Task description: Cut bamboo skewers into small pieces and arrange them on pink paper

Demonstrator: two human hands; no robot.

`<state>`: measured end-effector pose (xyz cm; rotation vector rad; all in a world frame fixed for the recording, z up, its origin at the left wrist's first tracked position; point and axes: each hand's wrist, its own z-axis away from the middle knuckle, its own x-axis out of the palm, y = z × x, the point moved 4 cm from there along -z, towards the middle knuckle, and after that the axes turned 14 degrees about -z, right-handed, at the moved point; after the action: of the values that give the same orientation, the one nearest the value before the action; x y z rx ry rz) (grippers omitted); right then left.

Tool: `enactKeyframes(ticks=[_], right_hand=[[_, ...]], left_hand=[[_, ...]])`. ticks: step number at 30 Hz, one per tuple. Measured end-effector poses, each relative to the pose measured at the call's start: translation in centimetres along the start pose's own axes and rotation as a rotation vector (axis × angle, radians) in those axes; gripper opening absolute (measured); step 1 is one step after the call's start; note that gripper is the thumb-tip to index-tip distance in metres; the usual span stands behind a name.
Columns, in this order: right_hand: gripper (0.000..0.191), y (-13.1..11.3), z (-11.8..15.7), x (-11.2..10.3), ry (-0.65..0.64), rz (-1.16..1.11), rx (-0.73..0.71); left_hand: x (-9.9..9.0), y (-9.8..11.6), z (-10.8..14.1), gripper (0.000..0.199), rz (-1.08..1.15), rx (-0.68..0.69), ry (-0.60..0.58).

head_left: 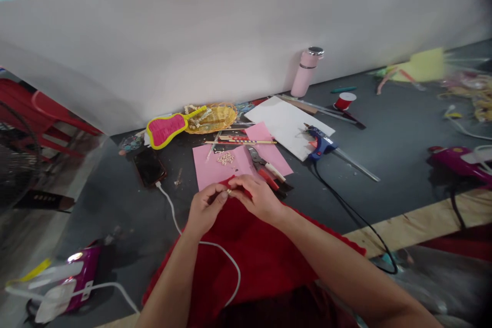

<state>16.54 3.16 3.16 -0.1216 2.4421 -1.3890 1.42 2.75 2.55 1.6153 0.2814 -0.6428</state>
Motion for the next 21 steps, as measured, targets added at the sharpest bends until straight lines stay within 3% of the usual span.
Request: enactKeyframes(ticks=[4, 13, 21], right_hand=[[0.009, -0.55, -0.13, -0.01, -0.034, -0.006, -0.047], [0.015, 0.12, 0.06, 0.33, -0.05, 0.193, -0.045], [0.017, -0.24, 0.03, 0.39, -0.05, 0.116, -0.029]], left_hand=[[-0.26, 0.22, 0.16, 0.022, 0.04, 0.011, -0.007], [-0.27, 0.12, -0.19, 0.019, -0.102, 0.061, 0.086], [-0.39, 0.0, -0.2, 0.022, -0.17, 0.04, 0.088]])
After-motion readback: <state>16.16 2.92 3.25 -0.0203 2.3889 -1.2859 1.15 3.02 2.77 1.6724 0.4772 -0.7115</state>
